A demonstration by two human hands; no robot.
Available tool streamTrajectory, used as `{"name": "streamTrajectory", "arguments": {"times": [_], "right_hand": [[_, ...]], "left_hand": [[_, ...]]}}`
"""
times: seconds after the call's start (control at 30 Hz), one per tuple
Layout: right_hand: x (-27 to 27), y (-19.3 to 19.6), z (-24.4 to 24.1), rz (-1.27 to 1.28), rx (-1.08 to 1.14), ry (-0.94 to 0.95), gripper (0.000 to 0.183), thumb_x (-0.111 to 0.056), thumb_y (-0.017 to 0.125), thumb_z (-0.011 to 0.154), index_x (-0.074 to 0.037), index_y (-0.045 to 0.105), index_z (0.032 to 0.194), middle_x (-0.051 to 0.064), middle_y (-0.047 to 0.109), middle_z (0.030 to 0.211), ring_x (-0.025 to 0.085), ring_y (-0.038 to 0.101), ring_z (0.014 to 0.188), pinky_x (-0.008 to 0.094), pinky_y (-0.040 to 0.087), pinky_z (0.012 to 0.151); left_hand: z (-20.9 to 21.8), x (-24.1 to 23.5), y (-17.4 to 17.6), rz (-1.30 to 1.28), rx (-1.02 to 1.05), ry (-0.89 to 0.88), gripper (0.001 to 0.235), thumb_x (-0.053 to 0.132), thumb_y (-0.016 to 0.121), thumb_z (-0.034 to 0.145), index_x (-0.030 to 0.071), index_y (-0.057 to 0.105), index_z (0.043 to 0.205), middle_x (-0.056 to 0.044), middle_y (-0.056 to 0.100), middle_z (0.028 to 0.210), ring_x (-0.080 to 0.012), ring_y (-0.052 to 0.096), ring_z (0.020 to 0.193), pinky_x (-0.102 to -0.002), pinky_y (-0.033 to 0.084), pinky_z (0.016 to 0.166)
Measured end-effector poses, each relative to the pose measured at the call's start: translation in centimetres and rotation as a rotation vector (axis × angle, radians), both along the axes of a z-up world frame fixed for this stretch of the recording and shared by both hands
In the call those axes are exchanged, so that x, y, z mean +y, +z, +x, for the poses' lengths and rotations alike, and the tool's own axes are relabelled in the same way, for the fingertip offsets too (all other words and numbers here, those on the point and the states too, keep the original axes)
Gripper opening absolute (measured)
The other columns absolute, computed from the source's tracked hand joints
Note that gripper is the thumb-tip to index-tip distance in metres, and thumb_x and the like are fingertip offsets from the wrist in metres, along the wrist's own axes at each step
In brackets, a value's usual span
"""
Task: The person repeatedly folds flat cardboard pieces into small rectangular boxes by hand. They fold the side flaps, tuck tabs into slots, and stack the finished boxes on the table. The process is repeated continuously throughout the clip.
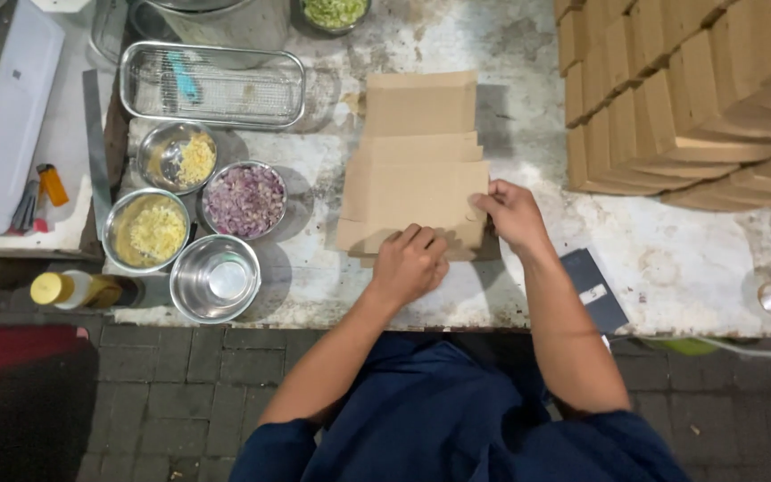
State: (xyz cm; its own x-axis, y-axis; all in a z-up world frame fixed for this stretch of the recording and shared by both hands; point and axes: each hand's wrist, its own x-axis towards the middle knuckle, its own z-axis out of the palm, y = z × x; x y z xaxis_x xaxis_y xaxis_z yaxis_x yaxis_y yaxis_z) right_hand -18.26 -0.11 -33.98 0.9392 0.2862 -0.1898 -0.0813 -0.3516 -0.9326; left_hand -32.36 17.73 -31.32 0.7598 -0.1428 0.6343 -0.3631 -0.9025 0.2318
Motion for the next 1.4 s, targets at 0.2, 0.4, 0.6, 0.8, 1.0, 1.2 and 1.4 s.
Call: {"name": "streamTrajectory", "arguments": {"times": [0.2,0.4,0.6,0.8,1.0,1.2,1.4], "right_hand": [[-1.3,-1.8,-1.9,0.136,-0.159,-0.056,0.006,-0.014,0.069,0.096,-0.009,0.067,0.093,0.005,0.070,0.088,0.010,0.055,0.068,0.019,0.047,0.053],[-2.7,-0.1,-4.0,0.174,-0.173,-0.136,0.011,-0.012,0.079,0.088,-0.008,0.073,0.096,0.006,0.071,0.081,0.012,0.060,0.068,0.026,0.054,0.056],[-1.7,0.2,-6.9,0.164,-0.261,-0.069,0.028,-0.008,0.082,0.083,-0.004,0.068,0.106,0.011,0.067,0.082,0.018,0.063,0.074,0.033,0.054,0.065],[-1.1,1.1,-7.0,0.187,-0.274,-0.020,0.023,-0.005,0.076,0.088,-0.004,0.067,0.110,0.014,0.070,0.088,0.023,0.068,0.079,0.038,0.056,0.072],[-0.4,0.0,-6.7,0.199,-0.255,0.020,0.022,-0.006,0.076,0.088,-0.005,0.064,0.107,0.007,0.066,0.083,0.015,0.064,0.077,0.033,0.056,0.074],[-0.4,-2.3,-6.6,0.268,-0.220,0.032,0.026,-0.001,0.076,0.087,-0.003,0.066,0.110,0.008,0.068,0.086,0.015,0.066,0.080,0.033,0.056,0.073],[0.0,0.4,-7.8,0.230,-0.349,0.044,0.013,-0.008,0.079,0.086,-0.002,0.075,0.096,0.018,0.070,0.111,0.029,0.068,0.106,0.040,0.054,0.090]], "left_hand": [[-1.0,-2.3,1.3,-0.140,-0.169,0.039,0.006,0.014,0.067,0.084,0.011,0.070,0.088,-0.003,0.062,0.077,-0.0205,0.064,0.067,-0.026,0.054,0.056],[0.0,-3.4,-2.0,-1.279,0.469,0.255,0.017,0.019,0.077,0.085,0.008,0.073,0.072,-0.009,0.070,0.057,-0.0152,0.068,0.052,-0.026,0.052,0.053],[0.7,-4.4,0.1,-1.197,0.527,0.121,0.007,0.008,0.070,0.089,0.003,0.075,0.091,-0.016,0.074,0.071,-0.0181,0.072,0.062,-0.027,0.054,0.057],[1.3,-3.9,-1.1,-1.149,0.549,-0.005,0.023,0.004,0.072,0.089,0.002,0.072,0.111,-0.017,0.073,0.070,-0.0217,0.071,0.057,-0.029,0.057,0.056],[1.5,-2.7,-1.4,-1.163,0.574,-0.040,0.023,0.006,0.075,0.086,0.005,0.073,0.109,-0.014,0.072,0.064,-0.0192,0.068,0.047,-0.026,0.055,0.048],[1.7,-1.9,-1.8,-1.324,0.642,-0.089,0.027,0.004,0.076,0.085,-0.002,0.071,0.110,-0.019,0.073,0.069,-0.0230,0.070,0.052,-0.029,0.057,0.046],[1.7,-1.3,-0.9,-1.316,0.674,-0.149,0.027,0.000,0.064,0.093,0.000,0.066,0.120,-0.016,0.070,0.065,-0.0188,0.063,0.042,-0.026,0.053,0.040]]}}
